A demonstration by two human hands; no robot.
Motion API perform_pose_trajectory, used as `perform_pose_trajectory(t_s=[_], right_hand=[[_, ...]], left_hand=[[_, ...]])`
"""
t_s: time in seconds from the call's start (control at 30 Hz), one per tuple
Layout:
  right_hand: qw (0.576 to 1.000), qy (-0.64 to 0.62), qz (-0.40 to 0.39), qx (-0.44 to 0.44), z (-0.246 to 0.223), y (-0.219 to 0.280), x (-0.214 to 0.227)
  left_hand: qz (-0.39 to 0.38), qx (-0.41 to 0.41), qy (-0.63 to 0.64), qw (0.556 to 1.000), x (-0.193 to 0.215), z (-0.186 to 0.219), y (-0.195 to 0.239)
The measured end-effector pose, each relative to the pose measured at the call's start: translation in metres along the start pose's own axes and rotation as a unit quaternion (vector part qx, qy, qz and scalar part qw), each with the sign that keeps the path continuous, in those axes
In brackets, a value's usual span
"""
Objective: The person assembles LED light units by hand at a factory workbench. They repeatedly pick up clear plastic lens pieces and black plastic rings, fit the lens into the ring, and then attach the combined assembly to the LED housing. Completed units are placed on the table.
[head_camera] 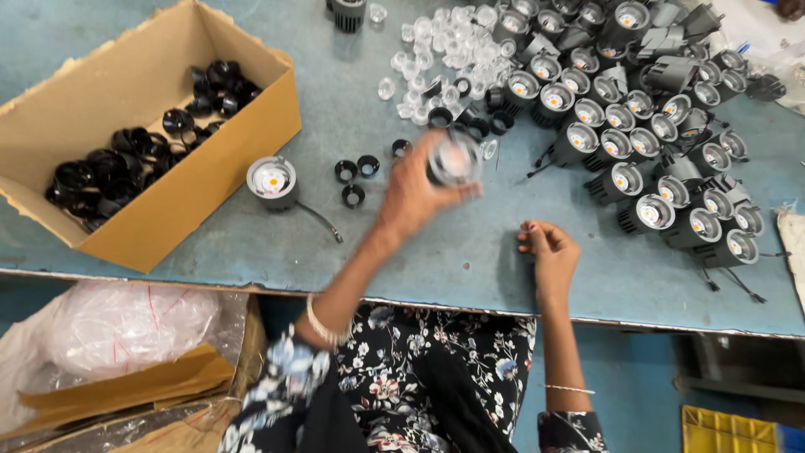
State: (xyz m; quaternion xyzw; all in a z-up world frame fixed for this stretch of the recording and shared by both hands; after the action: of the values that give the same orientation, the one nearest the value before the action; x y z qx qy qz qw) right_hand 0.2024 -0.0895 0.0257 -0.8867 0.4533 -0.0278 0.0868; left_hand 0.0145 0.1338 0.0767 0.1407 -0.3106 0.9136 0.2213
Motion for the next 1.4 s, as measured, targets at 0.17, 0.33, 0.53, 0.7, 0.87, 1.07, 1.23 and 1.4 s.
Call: perform_pose_trajectory(t_s=[0.17, 0.33, 0.53, 0.7, 0.87, 1.07, 1.23, 1.4], right_hand=[[0.999, 0.043, 0.006, 0.027, 0.030, -0.001, 0.012], [0.996, 0.073, 0.036, -0.018, 0.033, -0.004, 0.016], [0.998, 0.046, 0.041, -0.010, 0.034, -0.006, 0.015], [0.998, 0.044, 0.037, -0.008, 0.036, -0.007, 0.016], [0.998, 0.039, 0.045, -0.004, 0.040, -0.007, 0.018], [0.999, 0.008, 0.047, -0.013, 0.045, -0.009, 0.018], [0.999, 0.011, 0.041, -0.012, 0.046, -0.011, 0.018], [0.999, 0.021, 0.037, 0.002, 0.044, -0.010, 0.017]], left_hand=[[0.136, 0.097, -0.132, 0.977, 0.009, -0.113, -0.167], [0.204, 0.130, -0.217, 0.946, 0.010, -0.221, -0.220], [0.186, 0.153, -0.162, 0.957, -0.014, -0.270, -0.246], [0.178, 0.154, -0.189, 0.953, -0.011, -0.255, -0.248], [0.224, 0.109, -0.385, 0.889, -0.031, -0.195, -0.243], [-0.055, -0.096, 0.034, 0.993, -0.225, -0.075, -0.223], [-0.201, -0.129, -0.048, 0.970, -0.349, -0.021, -0.141], [-0.143, -0.022, -0.042, 0.989, -0.359, -0.018, -0.115]])
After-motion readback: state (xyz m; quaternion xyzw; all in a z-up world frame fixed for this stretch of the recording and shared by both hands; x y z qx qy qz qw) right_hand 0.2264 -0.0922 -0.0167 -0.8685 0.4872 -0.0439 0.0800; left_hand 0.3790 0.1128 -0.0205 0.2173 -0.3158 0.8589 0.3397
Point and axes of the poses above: each hand's wrist, its own y-axis away from the middle knuckle, its own x-axis out of the back of the hand, z = x × y, the point moved 6 cm from there along -y, towards the middle knuckle, and after that the axes turned 12 degrees about -y, right-handed, at the moved point
